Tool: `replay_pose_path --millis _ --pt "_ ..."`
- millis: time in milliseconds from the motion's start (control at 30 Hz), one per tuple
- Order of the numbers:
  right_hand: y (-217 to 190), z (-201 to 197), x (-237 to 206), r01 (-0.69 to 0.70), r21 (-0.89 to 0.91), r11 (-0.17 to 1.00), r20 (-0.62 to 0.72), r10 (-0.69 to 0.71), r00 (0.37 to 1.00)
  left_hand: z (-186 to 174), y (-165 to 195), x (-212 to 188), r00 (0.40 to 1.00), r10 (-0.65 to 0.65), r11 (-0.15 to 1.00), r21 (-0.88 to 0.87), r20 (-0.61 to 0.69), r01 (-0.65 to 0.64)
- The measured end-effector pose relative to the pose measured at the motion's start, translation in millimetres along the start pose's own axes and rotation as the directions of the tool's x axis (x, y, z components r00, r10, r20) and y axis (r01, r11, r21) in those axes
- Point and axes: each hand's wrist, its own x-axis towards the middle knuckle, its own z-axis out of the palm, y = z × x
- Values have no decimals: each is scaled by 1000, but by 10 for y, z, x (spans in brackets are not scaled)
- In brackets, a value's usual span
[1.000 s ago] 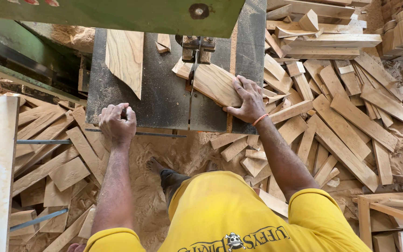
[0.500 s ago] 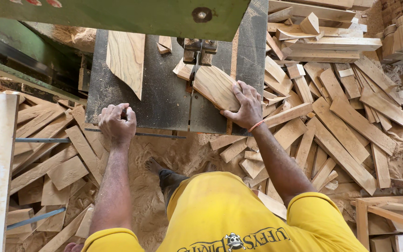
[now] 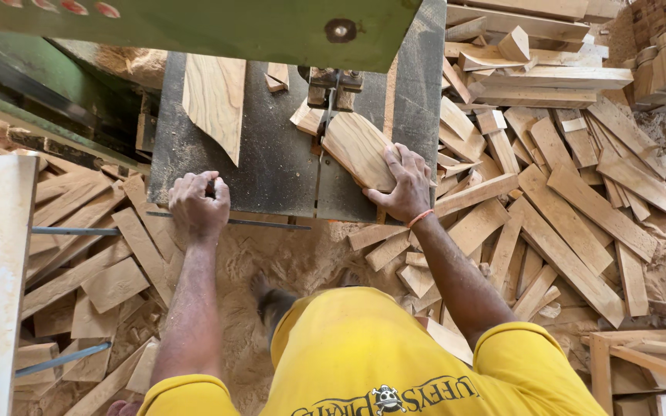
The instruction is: The person cuts curved shapes from wooden boards on a bandsaw, guiding each board by hand through the blade and turning the wood to follow a curved line. They set cut pieces aside, pick up new boards from the scrap-covered floor, and repeat the cutting cycle.
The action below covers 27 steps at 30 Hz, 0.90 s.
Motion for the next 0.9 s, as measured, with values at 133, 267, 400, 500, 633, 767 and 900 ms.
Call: replay_pose_path --millis 133,267,400,500,633,767,900 --pt "-242 51 -97 -40 8 999 -32 40 999 -156 -96 -14 1000 26 1000 8 18 -26" --pt "-515 64 -142 -57 8 998 -67 57 996 -303 -213 -18 999 34 999 -25 -19 -34" --pt "-782 46 -174 -92 20 996 -87 94 992 -427 -346 19 999 42 999 -26 -8 -42" --pt "-970 89 -219 -97 37 995 -116 100 988 -492 -457 52 999 38 999 -22 12 -38" --pt "-1132 180 -201 -146 -8 989 -112 144 983 -489 -603 116 999 44 999 -30 5 -44" --pt "-1247 266 -118 -167 -38 985 -140 160 977 -466 -722 174 999 41 999 -35 20 -41" --pt "-1341 347 -67 -207 -32 978 -152 200 968 -474 -774 219 998 57 998 -20 14 -57"
